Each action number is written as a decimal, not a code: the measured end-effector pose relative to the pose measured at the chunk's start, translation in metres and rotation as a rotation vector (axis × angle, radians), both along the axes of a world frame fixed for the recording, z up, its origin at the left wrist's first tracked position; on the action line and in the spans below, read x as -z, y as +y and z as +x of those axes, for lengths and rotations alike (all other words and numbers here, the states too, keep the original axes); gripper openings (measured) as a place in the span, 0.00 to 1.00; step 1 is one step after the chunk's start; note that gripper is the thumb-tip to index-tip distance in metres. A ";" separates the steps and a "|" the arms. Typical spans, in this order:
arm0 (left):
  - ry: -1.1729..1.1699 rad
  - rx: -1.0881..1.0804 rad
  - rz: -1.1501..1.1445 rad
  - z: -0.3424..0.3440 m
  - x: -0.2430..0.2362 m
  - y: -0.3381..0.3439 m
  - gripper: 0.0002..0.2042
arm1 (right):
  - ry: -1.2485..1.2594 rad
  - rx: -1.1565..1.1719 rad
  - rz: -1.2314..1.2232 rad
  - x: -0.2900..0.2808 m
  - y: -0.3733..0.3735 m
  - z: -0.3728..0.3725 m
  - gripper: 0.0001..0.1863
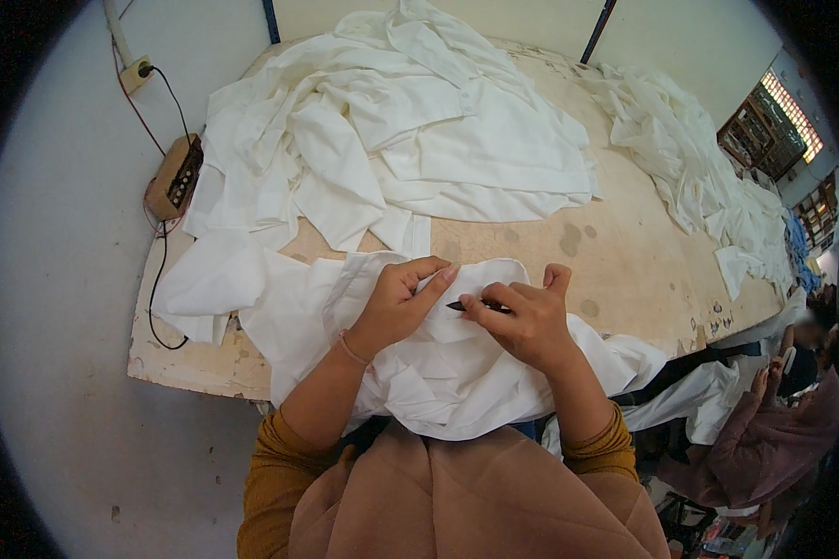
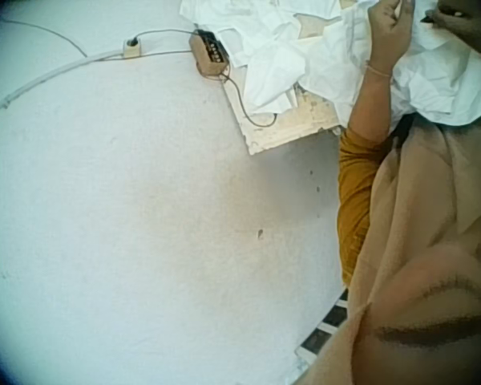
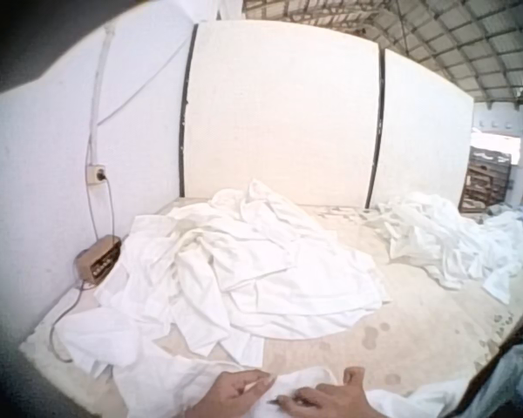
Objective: The person uses shears to cut white fabric pieces on a worktable, trimming edges and separating sections. The person repeatedly lifts and repositions the fabric to access different areas for cutting.
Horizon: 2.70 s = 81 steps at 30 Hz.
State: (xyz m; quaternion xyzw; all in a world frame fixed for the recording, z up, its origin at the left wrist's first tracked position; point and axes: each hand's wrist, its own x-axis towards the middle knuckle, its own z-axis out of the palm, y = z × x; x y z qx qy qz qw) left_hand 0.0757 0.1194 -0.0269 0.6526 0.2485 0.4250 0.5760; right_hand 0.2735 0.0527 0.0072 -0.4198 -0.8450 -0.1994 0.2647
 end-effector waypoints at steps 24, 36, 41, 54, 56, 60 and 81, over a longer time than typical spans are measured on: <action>0.023 -0.066 -0.255 -0.001 0.006 -0.002 0.21 | 0.391 -0.003 -0.399 -0.006 -0.005 0.008 0.11; 0.022 -0.077 -0.358 0.001 0.004 0.000 0.28 | 0.378 0.119 -0.538 -0.027 -0.020 0.023 0.13; 0.044 -0.125 -0.363 0.003 0.009 -0.001 0.29 | 0.138 0.227 -0.424 -0.026 -0.024 0.018 0.16; 0.048 -0.074 -0.353 0.002 0.018 0.005 0.30 | 0.119 0.187 -0.437 -0.029 -0.021 0.018 0.14; 0.025 -0.056 -0.352 0.001 0.020 0.006 0.30 | 0.118 0.173 -0.434 -0.030 -0.022 0.018 0.13; 0.035 -0.077 -0.351 0.002 0.013 0.002 0.30 | 0.100 0.157 -0.404 -0.027 -0.020 0.016 0.13; 0.100 -0.124 -0.117 0.002 0.008 0.006 0.13 | 0.921 -0.633 -0.681 -0.002 -0.020 0.060 0.07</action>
